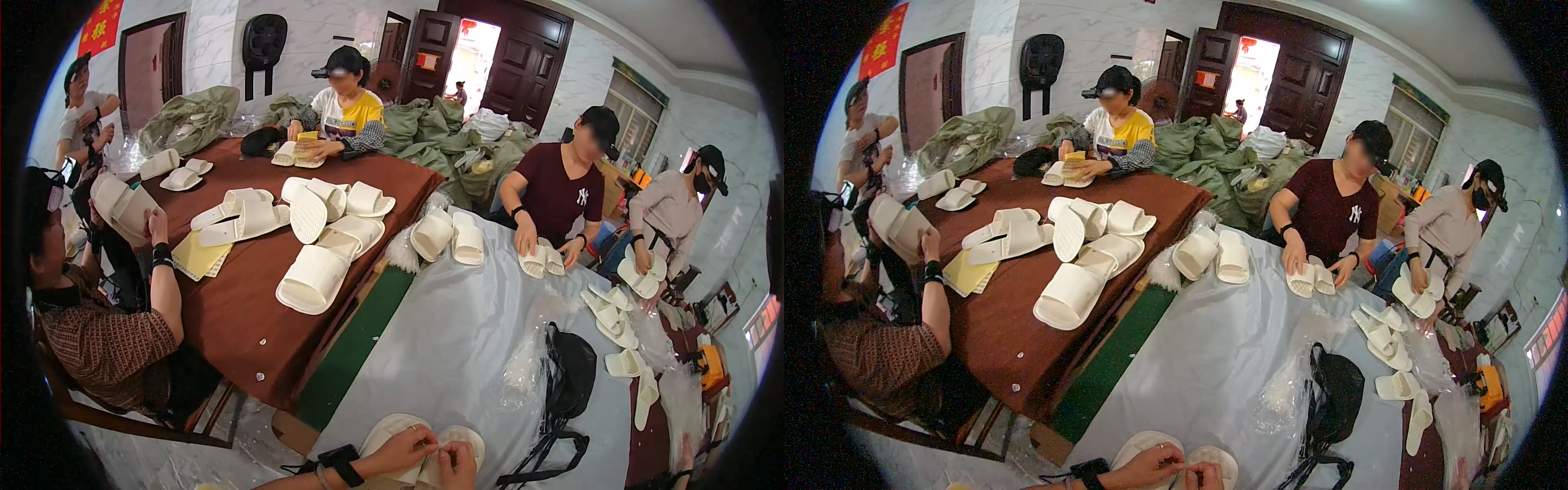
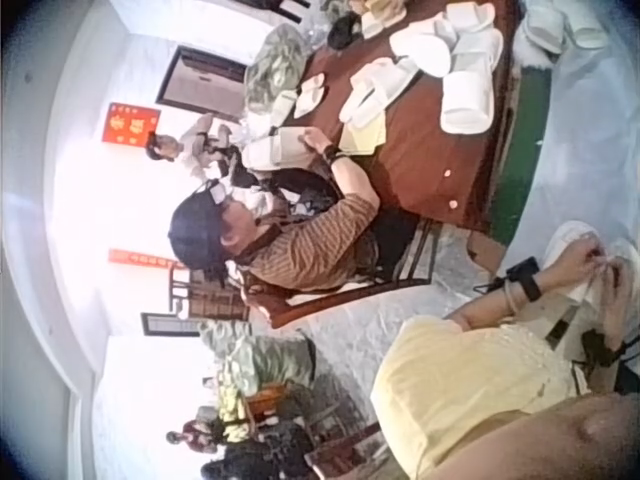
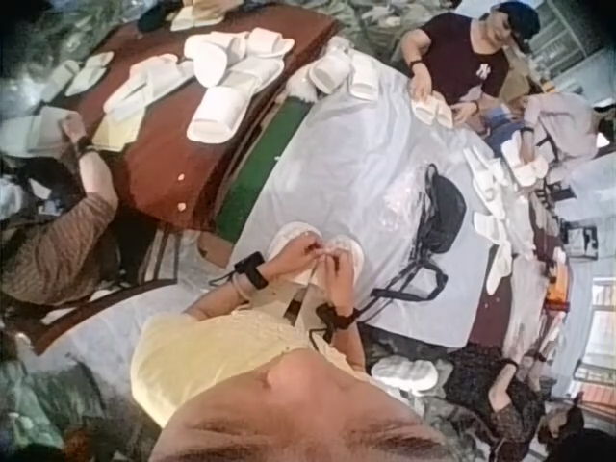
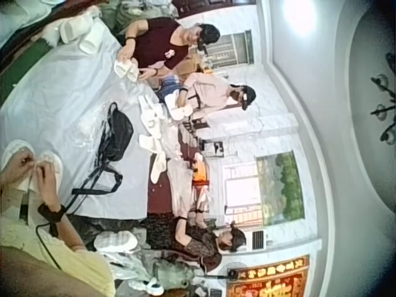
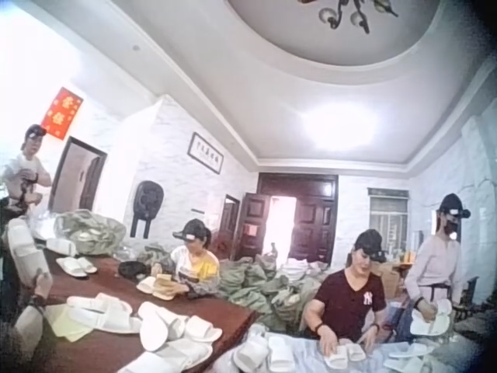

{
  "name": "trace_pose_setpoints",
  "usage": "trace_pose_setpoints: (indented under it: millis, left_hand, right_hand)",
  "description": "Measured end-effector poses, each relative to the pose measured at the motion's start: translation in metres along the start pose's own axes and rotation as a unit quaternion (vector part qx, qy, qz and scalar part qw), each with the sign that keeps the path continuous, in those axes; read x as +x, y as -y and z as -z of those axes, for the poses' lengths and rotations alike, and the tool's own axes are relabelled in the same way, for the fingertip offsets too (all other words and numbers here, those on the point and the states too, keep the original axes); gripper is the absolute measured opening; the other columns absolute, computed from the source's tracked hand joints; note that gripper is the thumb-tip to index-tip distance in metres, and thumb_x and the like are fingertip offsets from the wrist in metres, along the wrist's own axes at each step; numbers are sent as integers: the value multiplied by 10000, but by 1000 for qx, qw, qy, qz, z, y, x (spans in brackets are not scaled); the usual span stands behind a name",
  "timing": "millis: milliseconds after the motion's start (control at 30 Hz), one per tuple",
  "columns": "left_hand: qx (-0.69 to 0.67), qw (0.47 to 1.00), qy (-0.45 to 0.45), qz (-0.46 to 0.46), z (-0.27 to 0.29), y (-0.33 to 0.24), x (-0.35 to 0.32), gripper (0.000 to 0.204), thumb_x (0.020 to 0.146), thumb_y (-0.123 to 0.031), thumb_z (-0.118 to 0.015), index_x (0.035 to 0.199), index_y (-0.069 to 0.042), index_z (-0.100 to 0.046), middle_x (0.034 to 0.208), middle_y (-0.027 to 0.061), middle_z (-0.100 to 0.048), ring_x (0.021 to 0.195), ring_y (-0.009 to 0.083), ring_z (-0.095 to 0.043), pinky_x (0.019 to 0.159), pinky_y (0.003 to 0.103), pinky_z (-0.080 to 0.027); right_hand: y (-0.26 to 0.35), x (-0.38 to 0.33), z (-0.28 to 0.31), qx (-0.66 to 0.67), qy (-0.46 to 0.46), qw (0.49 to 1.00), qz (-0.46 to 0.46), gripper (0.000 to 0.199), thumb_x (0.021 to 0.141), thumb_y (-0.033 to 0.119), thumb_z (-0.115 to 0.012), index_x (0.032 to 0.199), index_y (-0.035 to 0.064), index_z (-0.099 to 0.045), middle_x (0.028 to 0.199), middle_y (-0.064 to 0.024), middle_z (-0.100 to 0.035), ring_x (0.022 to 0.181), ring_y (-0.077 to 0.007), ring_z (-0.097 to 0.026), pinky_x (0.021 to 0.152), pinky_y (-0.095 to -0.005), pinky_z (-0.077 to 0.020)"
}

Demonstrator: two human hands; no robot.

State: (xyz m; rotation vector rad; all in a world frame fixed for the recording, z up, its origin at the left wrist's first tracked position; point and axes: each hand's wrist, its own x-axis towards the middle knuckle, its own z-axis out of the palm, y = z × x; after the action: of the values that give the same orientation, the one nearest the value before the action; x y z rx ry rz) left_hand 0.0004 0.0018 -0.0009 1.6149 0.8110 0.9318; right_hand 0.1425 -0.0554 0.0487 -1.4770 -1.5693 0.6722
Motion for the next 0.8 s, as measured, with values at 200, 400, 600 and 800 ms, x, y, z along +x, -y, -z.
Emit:
trace_pose_setpoints:
  millis: [200,400,600,800]
  left_hand:
    - [-23,999,-15,23,-1,1,1,153,846,-143,-597,907,-10,-552,849,94,-538,748,199,-549,683,291,-447]
    - [-8,1000,-12,15,-1,3,2,151,843,-144,-603,892,-13,-547,832,96,-543,760,203,-559,689,296,-453]
    - [8,1000,-11,-7,-3,6,0,144,846,-146,-599,895,-20,-549,820,94,-544,749,203,-551,679,299,-451]
    - [-14,1000,-17,16,-2,4,0,144,846,-145,-599,893,-19,-546,827,97,-546,752,209,-551,675,301,-448]
  right_hand:
    - [2,0,1,-10,3,1000,-3,121,882,106,-496,891,-14,-512,836,-174,-489,794,-323,-486,737,-368,-393]
    - [-1,0,-1,-1,-9,1000,19,112,880,100,-494,891,-9,-512,827,-171,-491,785,-318,-486,729,-366,-394]
    - [-1,1,-1,4,3,1000,24,107,877,96,-489,870,-10,-503,827,-171,-491,782,-320,-487,731,-366,-395]
    - [-7,-1,-3,-3,-6,1000,14,119,878,106,-489,855,-10,-502,826,-174,-488,781,-325,-485,725,-366,-396]
